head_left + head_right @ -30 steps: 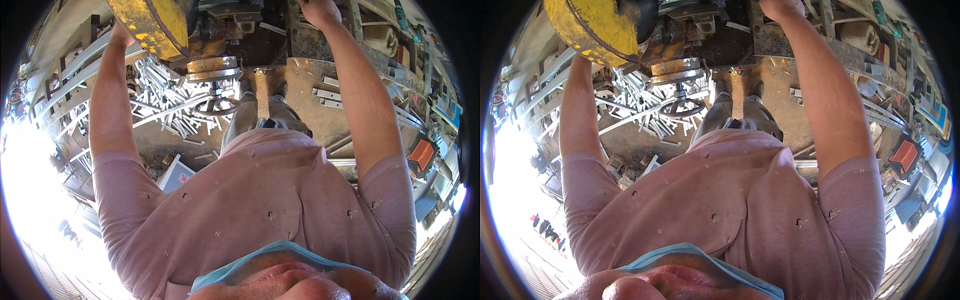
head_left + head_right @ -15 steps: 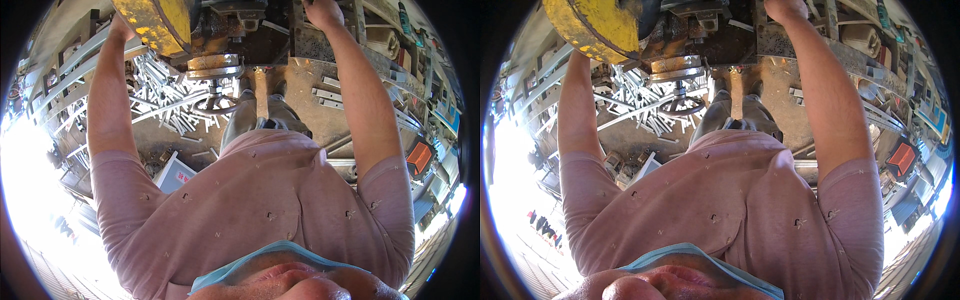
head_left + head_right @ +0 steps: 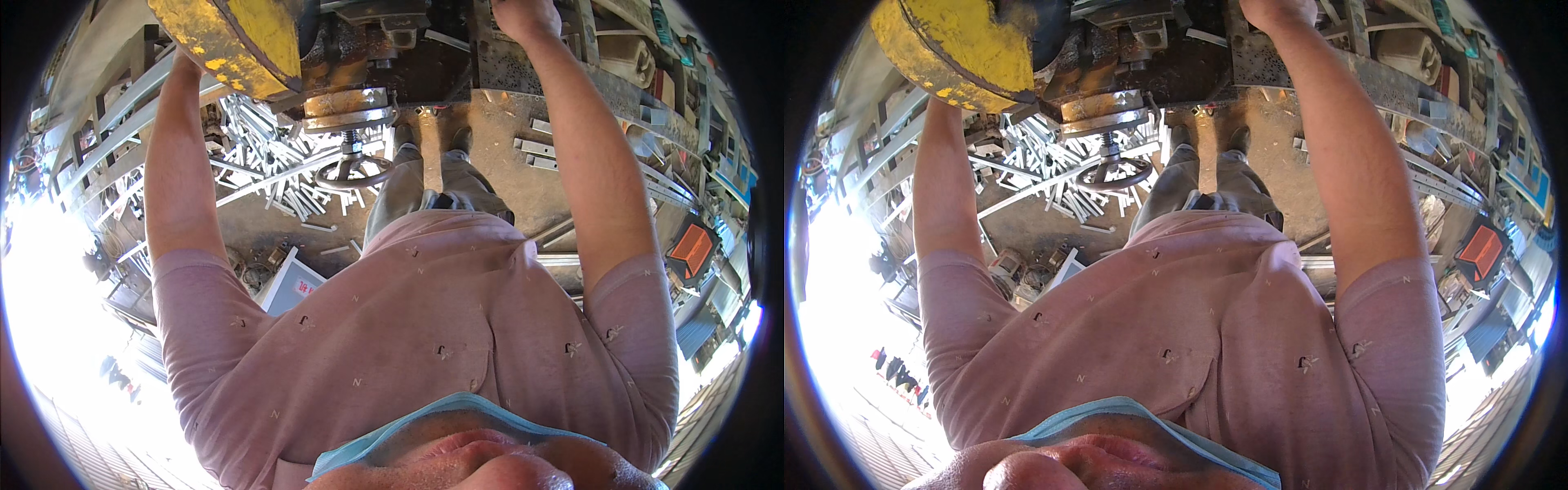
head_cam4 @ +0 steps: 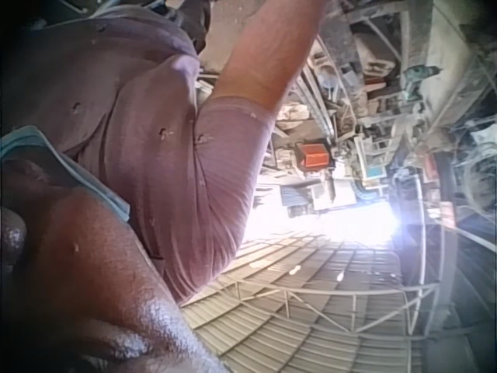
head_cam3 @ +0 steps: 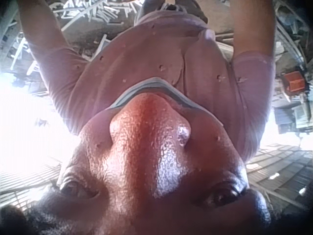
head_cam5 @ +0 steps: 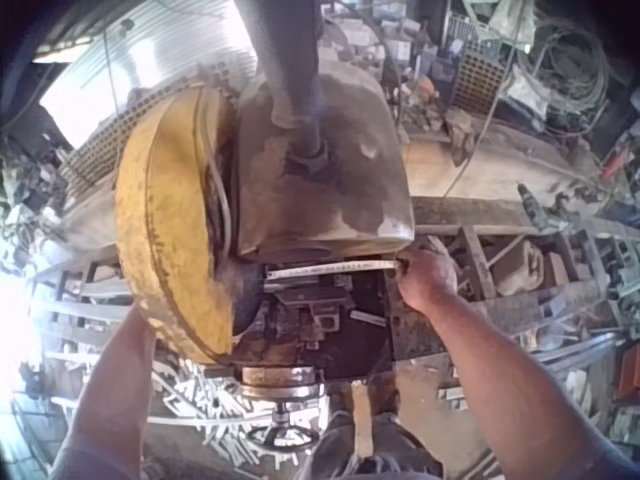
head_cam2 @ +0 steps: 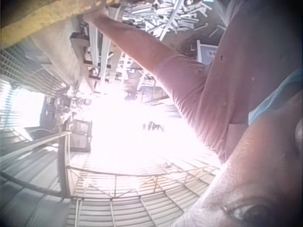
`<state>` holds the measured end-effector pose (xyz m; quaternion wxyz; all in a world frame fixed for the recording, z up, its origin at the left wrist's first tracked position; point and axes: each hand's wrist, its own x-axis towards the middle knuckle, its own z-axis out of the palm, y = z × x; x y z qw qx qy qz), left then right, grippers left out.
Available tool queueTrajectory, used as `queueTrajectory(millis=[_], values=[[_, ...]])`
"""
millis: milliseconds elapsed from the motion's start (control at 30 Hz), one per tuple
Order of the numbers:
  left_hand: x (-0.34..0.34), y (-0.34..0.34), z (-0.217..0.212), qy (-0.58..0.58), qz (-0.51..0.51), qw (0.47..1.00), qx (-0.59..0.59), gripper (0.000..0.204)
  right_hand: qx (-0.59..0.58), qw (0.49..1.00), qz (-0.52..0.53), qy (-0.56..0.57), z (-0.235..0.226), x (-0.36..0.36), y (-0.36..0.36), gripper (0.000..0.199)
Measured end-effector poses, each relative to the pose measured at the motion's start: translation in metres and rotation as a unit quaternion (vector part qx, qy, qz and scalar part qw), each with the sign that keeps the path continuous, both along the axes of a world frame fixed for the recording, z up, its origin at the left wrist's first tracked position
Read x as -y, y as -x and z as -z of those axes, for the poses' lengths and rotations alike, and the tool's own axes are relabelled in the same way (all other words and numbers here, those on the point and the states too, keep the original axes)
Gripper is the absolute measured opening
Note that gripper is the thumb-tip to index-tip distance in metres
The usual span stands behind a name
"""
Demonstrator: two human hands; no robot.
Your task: The person measures and cuts metal rods using a chop saw in a workshop. They repeatedly measure the rods with a tape measure, position them under the saw, and cut them into smaller pieces.
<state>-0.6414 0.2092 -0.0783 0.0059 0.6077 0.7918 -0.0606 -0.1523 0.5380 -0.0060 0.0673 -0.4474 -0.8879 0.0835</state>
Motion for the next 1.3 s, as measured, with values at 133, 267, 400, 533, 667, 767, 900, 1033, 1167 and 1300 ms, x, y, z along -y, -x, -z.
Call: queueTrajectory(millis=[133, 267, 400, 533, 667, 767, 900, 1033, 1167, 1300], values=[[0.001, -0.002, -0.002, -0.004, -0.005, 1.000, 0.001, 0.045, 0.013, 1.000, 0.006, -0.007, 0.000, 0.001, 0.001, 0.027], [0.003, -0.004, -0.004, -0.008, -0.013, 1.000, 0.003, 0.044, 0.016, 1.000, 0.018, -0.005, -0.001, 0.003, 0.001, 0.027], [0.004, -0.005, -0.007, -0.009, -0.017, 1.000, 0.005, 0.044, -0.010, 1.000, 0.012, 0.013, 0.001, 0.003, -0.001, 0.026], [0.004, -0.007, -0.009, -0.012, -0.023, 1.000, 0.003, 0.044, -0.023, 1.000, -0.004, -0.003, 0.005, 0.002, -0.003, 0.026], [0.005, -0.007, -0.013, -0.012, -0.028, 1.000, 0.004, 0.043, -0.020, 1.000, 0.007, -0.002, 0.004, 0.005, -0.004, 0.027], [0.005, -0.008, -0.015, -0.013, -0.030, 0.999, 0.003, 0.043, -0.029, 1.000, 0.006, -0.002, 0.002, 0.008, -0.005, 0.028], [0.007, -0.010, -0.020, -0.011, -0.036, 0.999, 0.003, 0.043, -0.025, 0.999, 0.015, 0.031, -0.003, 0.009, -0.006, 0.030], [0.010, -0.011, -0.026, -0.010, -0.041, 0.999, 0.004, 0.042, -0.053, 0.998, 0.007, 0.027, -0.004, 0.011, -0.008, 0.030], [0.014, -0.013, -0.028, -0.010, -0.049, 0.999, 0.004, 0.042, -0.018, 0.999, 0.015, 0.024, -0.004, 0.011, -0.007, 0.029], [0.017, -0.014, -0.030, -0.013, -0.055, 0.998, 0.004, 0.042, -0.017, 0.999, 0.017, 0.032, -0.006, 0.011, -0.005, 0.028]])
